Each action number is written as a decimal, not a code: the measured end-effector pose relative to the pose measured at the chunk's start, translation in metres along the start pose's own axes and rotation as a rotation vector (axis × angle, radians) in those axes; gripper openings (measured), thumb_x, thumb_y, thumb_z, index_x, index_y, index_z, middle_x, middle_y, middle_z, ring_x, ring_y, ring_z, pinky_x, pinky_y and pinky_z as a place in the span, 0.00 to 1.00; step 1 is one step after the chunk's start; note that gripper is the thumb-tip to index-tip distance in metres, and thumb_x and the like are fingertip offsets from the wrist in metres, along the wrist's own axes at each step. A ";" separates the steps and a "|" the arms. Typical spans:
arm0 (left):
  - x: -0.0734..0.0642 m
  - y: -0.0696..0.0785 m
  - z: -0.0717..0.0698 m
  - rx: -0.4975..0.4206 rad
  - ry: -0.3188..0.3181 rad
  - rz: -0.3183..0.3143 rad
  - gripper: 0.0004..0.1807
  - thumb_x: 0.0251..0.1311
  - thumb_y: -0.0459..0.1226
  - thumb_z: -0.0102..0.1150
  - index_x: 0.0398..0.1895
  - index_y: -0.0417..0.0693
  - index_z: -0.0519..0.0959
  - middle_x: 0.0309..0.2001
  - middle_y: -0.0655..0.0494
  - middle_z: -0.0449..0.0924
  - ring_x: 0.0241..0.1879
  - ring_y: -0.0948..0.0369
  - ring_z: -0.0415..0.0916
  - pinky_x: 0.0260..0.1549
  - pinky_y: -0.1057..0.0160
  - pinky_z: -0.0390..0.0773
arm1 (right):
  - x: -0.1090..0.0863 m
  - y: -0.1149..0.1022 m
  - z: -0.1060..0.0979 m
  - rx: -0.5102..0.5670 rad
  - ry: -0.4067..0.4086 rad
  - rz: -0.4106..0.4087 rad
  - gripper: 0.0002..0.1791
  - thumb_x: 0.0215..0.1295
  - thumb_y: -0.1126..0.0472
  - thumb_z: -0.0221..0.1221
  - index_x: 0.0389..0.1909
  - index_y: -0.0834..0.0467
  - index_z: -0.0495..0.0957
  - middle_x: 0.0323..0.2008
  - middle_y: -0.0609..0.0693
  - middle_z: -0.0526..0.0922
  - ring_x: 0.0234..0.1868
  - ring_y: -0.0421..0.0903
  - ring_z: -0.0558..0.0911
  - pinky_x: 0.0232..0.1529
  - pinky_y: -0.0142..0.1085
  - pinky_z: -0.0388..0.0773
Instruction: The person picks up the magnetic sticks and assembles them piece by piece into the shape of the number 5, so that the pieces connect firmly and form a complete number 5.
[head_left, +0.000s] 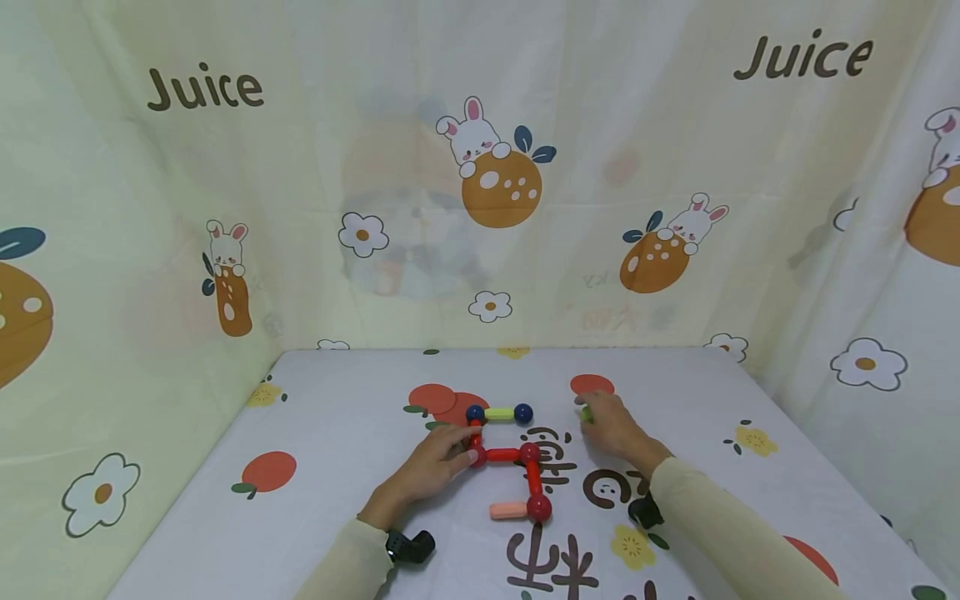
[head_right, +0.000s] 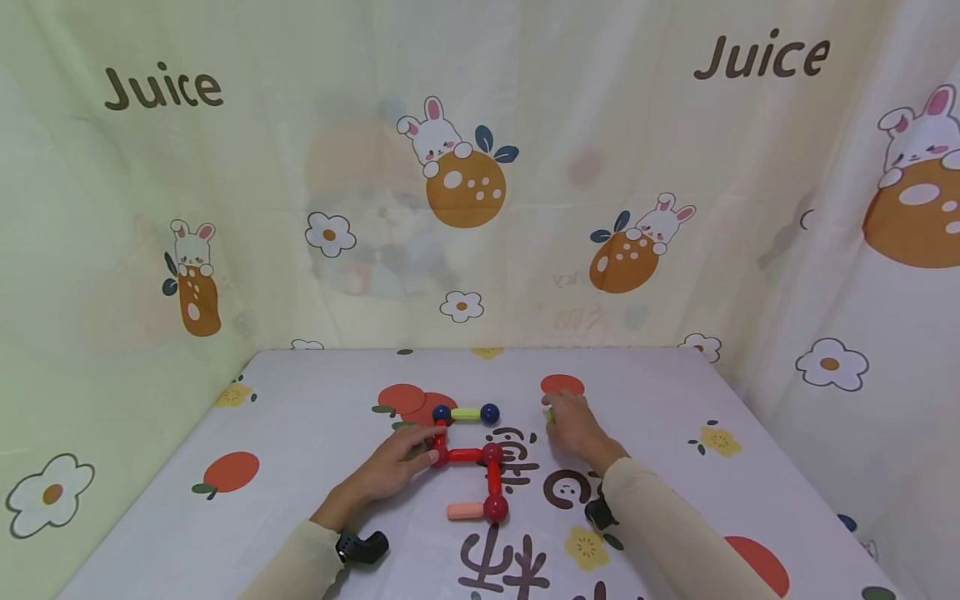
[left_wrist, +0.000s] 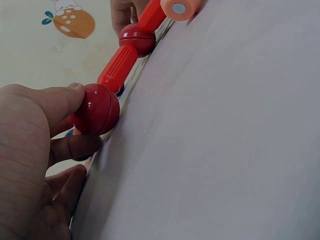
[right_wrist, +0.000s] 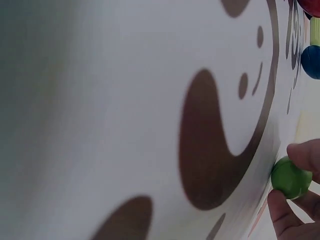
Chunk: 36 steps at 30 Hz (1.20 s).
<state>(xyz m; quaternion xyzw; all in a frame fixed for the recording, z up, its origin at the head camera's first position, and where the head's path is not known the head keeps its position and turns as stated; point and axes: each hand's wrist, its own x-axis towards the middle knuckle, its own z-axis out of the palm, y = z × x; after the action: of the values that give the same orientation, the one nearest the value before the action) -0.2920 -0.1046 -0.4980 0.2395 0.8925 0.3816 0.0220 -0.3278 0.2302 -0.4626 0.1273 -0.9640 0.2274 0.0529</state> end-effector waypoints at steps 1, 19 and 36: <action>0.000 0.000 0.000 0.002 -0.001 0.000 0.28 0.73 0.49 0.55 0.73 0.57 0.70 0.62 0.57 0.74 0.63 0.56 0.68 0.63 0.47 0.73 | 0.000 0.001 0.000 -0.004 -0.001 -0.006 0.21 0.64 0.71 0.60 0.58 0.70 0.76 0.57 0.67 0.77 0.57 0.61 0.75 0.63 0.59 0.71; 0.002 -0.005 0.001 -0.005 -0.006 0.017 0.28 0.73 0.49 0.56 0.73 0.56 0.70 0.61 0.58 0.74 0.62 0.57 0.68 0.62 0.48 0.74 | 0.001 0.003 -0.003 -0.022 -0.001 0.017 0.20 0.63 0.70 0.61 0.56 0.71 0.78 0.53 0.65 0.80 0.49 0.57 0.76 0.57 0.55 0.75; 0.001 -0.004 0.001 0.000 -0.006 0.005 0.28 0.73 0.50 0.56 0.73 0.56 0.70 0.61 0.59 0.74 0.62 0.58 0.68 0.62 0.48 0.74 | 0.001 -0.005 -0.011 0.141 0.110 0.039 0.19 0.61 0.66 0.67 0.52 0.69 0.80 0.43 0.59 0.83 0.42 0.53 0.78 0.47 0.50 0.79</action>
<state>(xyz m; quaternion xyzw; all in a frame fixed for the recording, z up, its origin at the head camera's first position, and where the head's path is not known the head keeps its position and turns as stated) -0.2948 -0.1056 -0.5018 0.2426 0.8919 0.3810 0.0236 -0.3269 0.2308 -0.4510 0.0994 -0.9435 0.3024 0.0924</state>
